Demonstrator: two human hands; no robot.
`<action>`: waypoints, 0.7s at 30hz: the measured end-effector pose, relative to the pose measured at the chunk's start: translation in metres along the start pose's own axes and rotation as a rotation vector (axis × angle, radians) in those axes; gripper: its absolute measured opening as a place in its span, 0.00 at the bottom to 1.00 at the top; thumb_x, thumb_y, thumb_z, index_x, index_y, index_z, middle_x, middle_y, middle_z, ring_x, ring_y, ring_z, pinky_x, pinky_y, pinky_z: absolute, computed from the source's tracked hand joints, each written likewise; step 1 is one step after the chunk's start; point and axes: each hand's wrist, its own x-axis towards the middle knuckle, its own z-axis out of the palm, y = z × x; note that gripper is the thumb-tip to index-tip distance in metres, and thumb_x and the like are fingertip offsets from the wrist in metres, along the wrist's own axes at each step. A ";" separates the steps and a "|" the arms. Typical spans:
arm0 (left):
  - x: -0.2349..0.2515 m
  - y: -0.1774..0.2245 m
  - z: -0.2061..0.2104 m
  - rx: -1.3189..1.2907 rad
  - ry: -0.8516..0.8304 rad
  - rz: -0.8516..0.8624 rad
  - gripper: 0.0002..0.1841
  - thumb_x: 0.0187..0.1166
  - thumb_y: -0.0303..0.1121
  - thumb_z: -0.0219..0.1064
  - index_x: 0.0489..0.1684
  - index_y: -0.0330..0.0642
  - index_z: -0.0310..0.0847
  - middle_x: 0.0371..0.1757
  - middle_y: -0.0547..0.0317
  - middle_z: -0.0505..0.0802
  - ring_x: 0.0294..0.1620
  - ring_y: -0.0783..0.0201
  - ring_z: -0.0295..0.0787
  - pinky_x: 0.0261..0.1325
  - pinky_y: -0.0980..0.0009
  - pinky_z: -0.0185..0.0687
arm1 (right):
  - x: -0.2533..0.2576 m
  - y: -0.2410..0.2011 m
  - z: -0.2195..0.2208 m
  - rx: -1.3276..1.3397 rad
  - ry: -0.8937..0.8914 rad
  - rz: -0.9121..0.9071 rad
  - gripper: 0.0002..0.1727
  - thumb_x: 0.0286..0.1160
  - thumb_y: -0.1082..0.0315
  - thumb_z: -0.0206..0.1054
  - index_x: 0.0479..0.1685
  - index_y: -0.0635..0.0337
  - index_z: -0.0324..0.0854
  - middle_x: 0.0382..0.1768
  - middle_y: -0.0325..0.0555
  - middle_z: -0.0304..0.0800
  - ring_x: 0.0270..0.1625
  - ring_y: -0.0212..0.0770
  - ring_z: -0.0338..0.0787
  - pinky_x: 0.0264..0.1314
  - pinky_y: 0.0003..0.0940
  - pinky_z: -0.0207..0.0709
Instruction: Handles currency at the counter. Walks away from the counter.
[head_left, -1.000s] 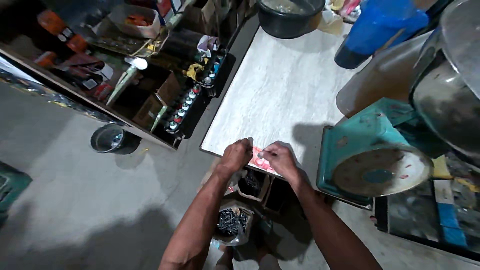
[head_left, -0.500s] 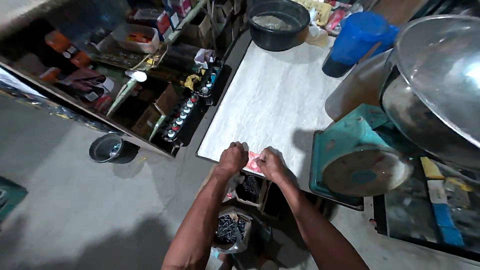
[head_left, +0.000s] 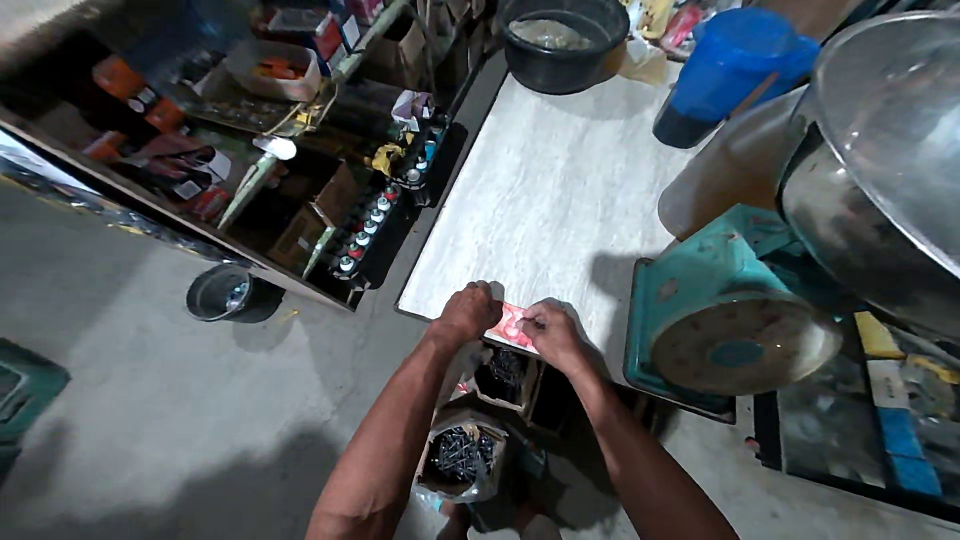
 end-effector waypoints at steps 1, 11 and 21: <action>0.002 0.000 -0.001 0.013 -0.017 -0.003 0.20 0.82 0.45 0.66 0.57 0.36 0.83 0.61 0.38 0.87 0.59 0.40 0.88 0.61 0.40 0.82 | -0.001 -0.010 0.001 -0.115 -0.034 0.004 0.22 0.80 0.61 0.70 0.67 0.66 0.80 0.58 0.57 0.91 0.62 0.48 0.91 0.71 0.46 0.81; -0.001 0.001 -0.010 0.058 -0.069 0.065 0.22 0.87 0.44 0.60 0.61 0.31 0.83 0.67 0.34 0.84 0.66 0.38 0.85 0.68 0.39 0.78 | -0.003 -0.022 0.013 -0.391 -0.067 0.054 0.25 0.83 0.59 0.65 0.75 0.61 0.76 0.65 0.61 0.87 0.68 0.57 0.87 0.72 0.55 0.77; -0.007 0.000 -0.007 0.071 -0.058 0.082 0.22 0.88 0.46 0.58 0.59 0.34 0.85 0.64 0.37 0.87 0.64 0.41 0.87 0.68 0.41 0.79 | -0.004 -0.023 0.013 -0.383 -0.050 0.053 0.24 0.84 0.60 0.64 0.76 0.60 0.75 0.65 0.60 0.87 0.67 0.57 0.87 0.72 0.54 0.77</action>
